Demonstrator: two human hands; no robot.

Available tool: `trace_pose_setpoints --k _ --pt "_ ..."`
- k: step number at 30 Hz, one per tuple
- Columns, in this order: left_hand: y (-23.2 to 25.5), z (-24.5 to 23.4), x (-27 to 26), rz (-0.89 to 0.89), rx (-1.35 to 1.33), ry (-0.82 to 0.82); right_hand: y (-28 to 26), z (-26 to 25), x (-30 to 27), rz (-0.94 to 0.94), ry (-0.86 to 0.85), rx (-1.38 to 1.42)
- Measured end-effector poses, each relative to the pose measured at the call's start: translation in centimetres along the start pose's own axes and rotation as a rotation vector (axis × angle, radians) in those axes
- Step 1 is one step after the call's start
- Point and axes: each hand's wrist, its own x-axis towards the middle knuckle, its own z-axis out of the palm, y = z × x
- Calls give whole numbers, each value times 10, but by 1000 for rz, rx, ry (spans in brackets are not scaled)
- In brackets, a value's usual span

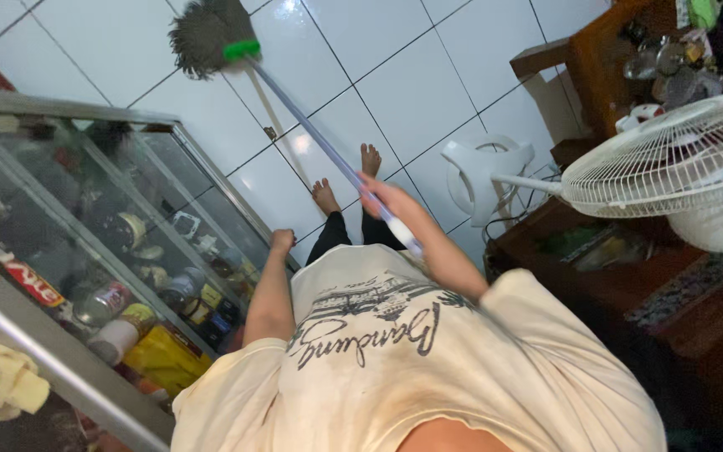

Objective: The person mops a tiled floor in a room, pushing and pulling a mop around furniture and objects.

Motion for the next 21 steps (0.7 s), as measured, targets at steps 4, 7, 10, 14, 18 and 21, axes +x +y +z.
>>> trace_pose_setpoints --k 4,7,10,14,18,21 --pt "-1 -6 13 -35 233 14 73 -31 -90 91 98 205" --pt "15 0 29 73 379 57 93 -38 -129 8 450 50" --pt "37 13 47 188 322 49 80 -39 -134 -48 545 -91" --pt "65 24 69 408 294 105 -4 -46 -72 -169 474 -216" --pt "70 26 68 506 113 123 -126 -27 9 -324 363 -106" --pt "67 28 52 147 -179 12 -206 -23 29 -176 294 73"
